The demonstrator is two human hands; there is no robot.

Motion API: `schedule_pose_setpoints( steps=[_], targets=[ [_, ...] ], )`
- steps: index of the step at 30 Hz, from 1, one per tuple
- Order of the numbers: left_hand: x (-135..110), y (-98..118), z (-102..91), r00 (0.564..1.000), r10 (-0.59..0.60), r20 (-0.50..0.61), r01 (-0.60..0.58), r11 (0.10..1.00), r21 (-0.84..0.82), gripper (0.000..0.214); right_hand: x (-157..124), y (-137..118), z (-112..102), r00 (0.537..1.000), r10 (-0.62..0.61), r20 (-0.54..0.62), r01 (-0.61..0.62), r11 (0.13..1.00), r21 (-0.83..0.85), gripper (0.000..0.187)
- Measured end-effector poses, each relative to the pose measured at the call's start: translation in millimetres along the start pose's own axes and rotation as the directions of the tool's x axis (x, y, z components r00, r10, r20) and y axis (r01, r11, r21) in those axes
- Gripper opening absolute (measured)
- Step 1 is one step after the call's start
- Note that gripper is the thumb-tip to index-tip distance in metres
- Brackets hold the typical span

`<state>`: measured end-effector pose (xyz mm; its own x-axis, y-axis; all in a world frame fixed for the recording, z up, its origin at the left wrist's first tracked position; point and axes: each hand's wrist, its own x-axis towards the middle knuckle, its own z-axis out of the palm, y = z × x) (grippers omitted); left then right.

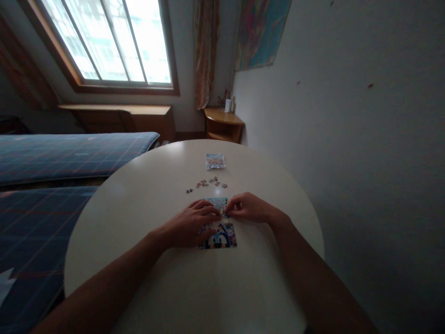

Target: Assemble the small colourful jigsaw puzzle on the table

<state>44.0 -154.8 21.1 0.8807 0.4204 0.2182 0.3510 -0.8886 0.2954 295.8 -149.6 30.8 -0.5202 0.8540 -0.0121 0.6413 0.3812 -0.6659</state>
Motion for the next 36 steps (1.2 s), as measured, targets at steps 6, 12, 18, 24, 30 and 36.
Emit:
schedule_pose_setpoints(
  steps=[6,12,18,24,30,36],
  targets=[
    [0.6,2.4,-0.8,1.0,-0.01,0.022,0.01,1.0,0.016,0.038,1.7,-4.2,0.7,0.999,0.03,-0.018,-0.03,0.999,-0.035,0.016],
    [-0.3,3.3,-0.8,0.999,0.003,0.033,-0.005,0.999,0.036,0.04,4.7,-5.0,4.7,0.997,0.052,-0.05,-0.056,0.994,-0.094,0.014],
    [-3.5,-15.5,0.2,0.99,-0.085,-0.117,0.095,0.992,0.08,0.029,5.9,0.7,2.0,0.992,0.048,-0.114,-0.06,0.992,-0.107,0.017],
    [-16.4,-55.4,-1.1,0.871,-0.38,-0.312,0.445,0.879,0.171,0.031,9.6,20.3,-3.4,0.943,0.112,-0.313,-0.166,0.974,-0.151,0.018],
    [-19.1,-67.4,-1.3,0.809,-0.512,-0.289,0.568,0.808,0.158,0.029,13.3,32.0,-0.5,0.907,0.14,-0.397,-0.215,0.965,-0.151,0.024],
    [-15.1,-67.6,-0.4,0.767,-0.562,-0.31,0.615,0.781,0.107,0.022,15.6,30.5,2.5,0.91,0.101,-0.401,-0.194,0.961,-0.197,0.023]
  ],
)
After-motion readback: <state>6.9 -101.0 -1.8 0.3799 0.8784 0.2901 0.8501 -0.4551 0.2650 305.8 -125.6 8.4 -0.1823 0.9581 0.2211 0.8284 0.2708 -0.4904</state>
